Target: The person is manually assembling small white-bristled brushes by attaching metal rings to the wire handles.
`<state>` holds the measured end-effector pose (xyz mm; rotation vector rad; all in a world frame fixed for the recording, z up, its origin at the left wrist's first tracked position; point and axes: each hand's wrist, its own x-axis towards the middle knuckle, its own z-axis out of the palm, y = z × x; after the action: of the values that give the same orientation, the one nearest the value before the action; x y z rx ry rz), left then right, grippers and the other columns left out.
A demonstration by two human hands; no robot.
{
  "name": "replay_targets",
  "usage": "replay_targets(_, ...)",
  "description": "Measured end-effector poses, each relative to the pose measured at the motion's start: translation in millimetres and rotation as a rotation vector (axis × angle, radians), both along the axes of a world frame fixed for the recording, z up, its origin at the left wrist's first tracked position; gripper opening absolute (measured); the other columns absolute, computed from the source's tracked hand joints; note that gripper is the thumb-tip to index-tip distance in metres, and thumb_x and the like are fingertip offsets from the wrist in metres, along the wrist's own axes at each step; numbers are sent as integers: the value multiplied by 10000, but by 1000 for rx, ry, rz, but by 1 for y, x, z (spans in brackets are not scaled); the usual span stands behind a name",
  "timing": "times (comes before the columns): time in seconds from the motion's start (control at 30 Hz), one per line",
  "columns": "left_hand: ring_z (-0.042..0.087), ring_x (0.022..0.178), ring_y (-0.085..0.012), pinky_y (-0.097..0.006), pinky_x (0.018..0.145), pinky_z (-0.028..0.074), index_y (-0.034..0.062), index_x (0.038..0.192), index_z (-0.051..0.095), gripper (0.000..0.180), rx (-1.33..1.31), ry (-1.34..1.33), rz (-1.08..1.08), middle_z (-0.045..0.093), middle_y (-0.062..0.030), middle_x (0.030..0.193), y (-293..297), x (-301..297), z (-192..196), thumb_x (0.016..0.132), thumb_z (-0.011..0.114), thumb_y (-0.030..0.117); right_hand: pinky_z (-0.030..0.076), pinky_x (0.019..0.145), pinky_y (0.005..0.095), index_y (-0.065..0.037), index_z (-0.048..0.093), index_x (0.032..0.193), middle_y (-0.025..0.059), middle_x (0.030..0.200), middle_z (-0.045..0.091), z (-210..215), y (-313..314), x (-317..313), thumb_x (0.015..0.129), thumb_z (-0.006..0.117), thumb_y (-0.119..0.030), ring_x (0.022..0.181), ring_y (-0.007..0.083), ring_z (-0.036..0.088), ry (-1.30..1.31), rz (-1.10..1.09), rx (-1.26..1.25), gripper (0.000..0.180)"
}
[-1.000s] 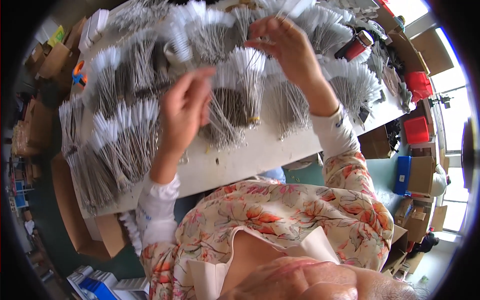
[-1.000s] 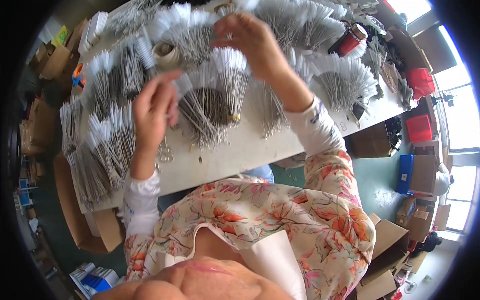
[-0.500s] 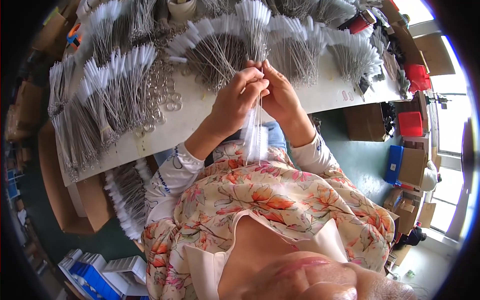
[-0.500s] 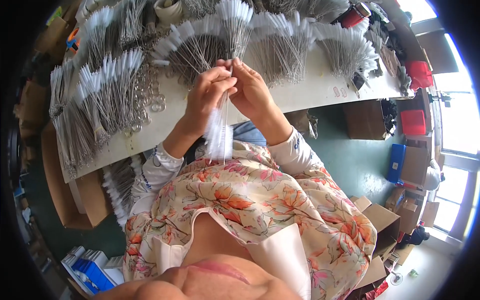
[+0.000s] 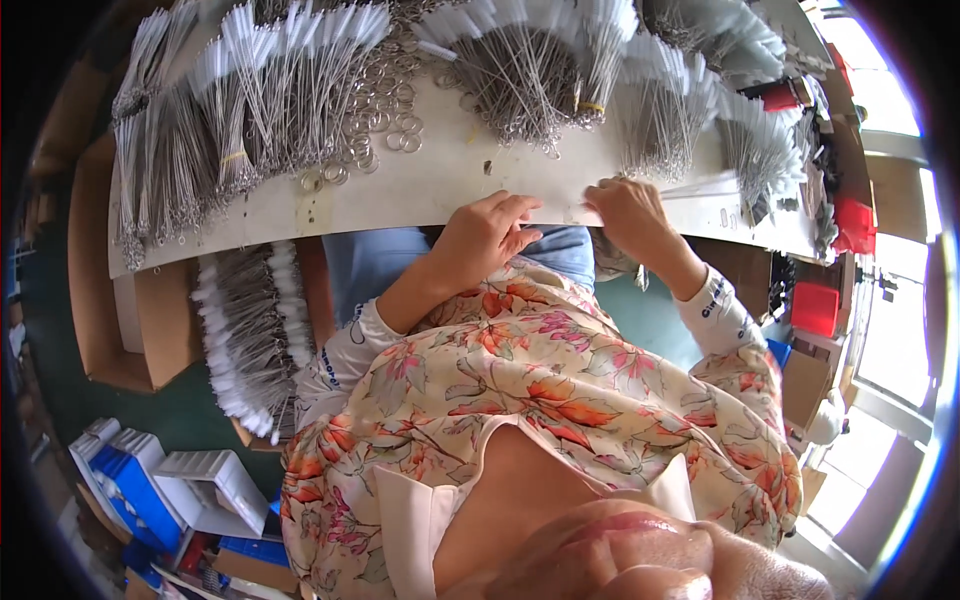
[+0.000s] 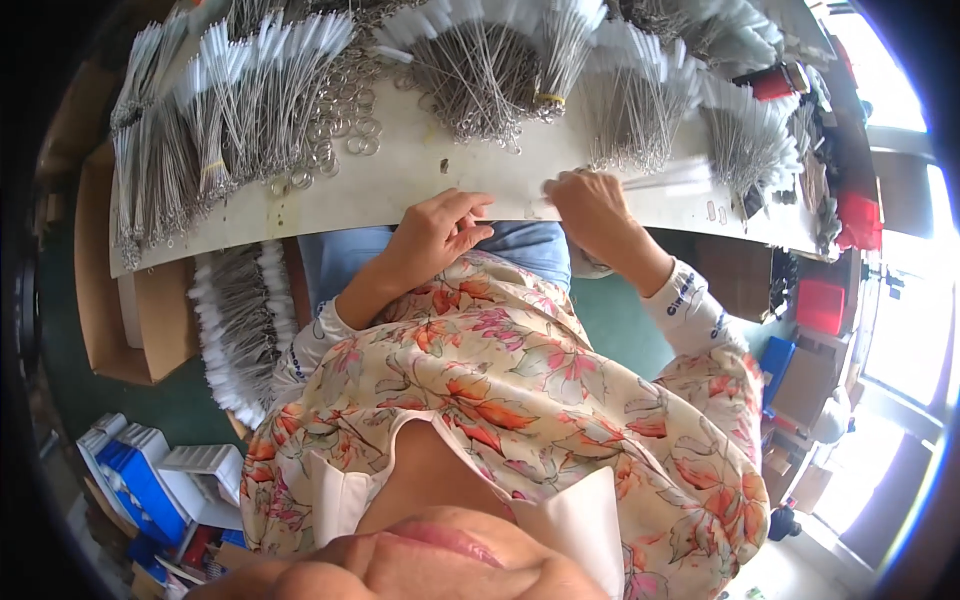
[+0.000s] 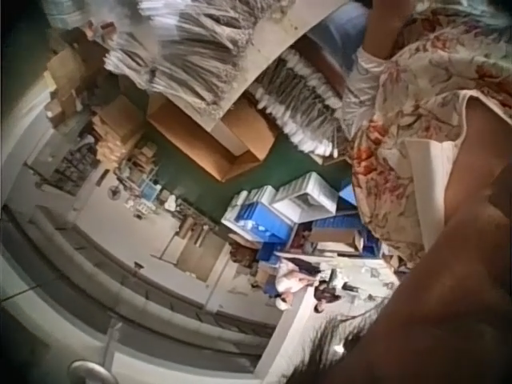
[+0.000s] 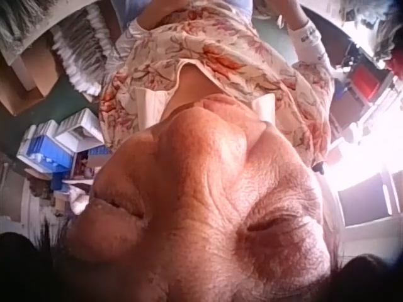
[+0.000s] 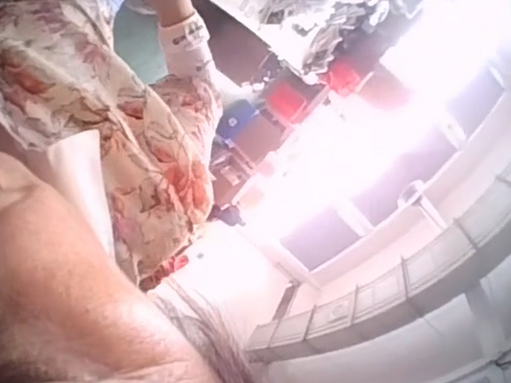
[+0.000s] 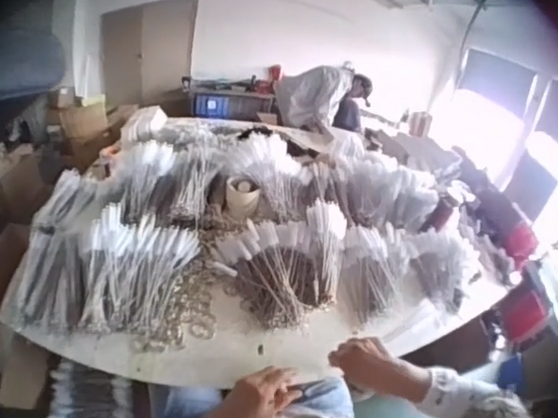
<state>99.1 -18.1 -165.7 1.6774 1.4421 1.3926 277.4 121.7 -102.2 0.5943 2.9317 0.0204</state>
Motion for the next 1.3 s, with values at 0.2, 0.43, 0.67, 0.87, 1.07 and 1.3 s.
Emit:
replay_targets(0.2,590,680,-234,-329,588,485,53,893,598,185,266,84,3,585,-92,798,-7,-15,12,749,671,142,392,475,211,-6,616,869,19,655,578,10,-24,-38,880,535,-126,513,80,484,138,-355,-1367,145)
replay_targets(0.43,597,642,-228,-314,553,489,63,796,591,166,-18,631,356,591,-85,703,10,-99,24,738,681,190,470,577,350,-65,651,839,82,776,632,12,12,-22,820,588,-152,666,288,603,-52,-173,-172,109)
replay_targets(0.67,581,601,-152,-275,520,453,37,792,561,167,-117,479,442,582,-53,671,14,-101,26,818,632,185,440,538,212,21,630,896,44,721,612,11,-16,-59,867,546,-59,617,71,535,671,-248,-954,119)
replay_targets(0.87,537,716,-106,-252,599,452,61,1053,507,186,72,-1286,-251,559,-52,925,5,-66,49,941,464,203,443,547,214,4,638,935,57,939,617,36,-37,-102,864,594,-139,671,74,545,907,-299,-1431,166)
replay_targets(1.07,555,782,-90,-238,661,492,32,1050,493,167,102,-1349,-127,577,-65,937,9,-50,55,941,460,154,504,637,245,-20,670,862,104,955,607,35,-50,-108,799,648,-94,841,168,618,1069,-112,-1169,99)
replay_targets(1.3,609,796,-121,-192,641,499,-37,962,640,208,191,-249,141,602,-115,1003,-4,-73,88,762,627,-92,480,488,253,-82,643,748,-18,833,586,27,-43,-109,557,632,-60,585,128,585,1142,341,-235,193)
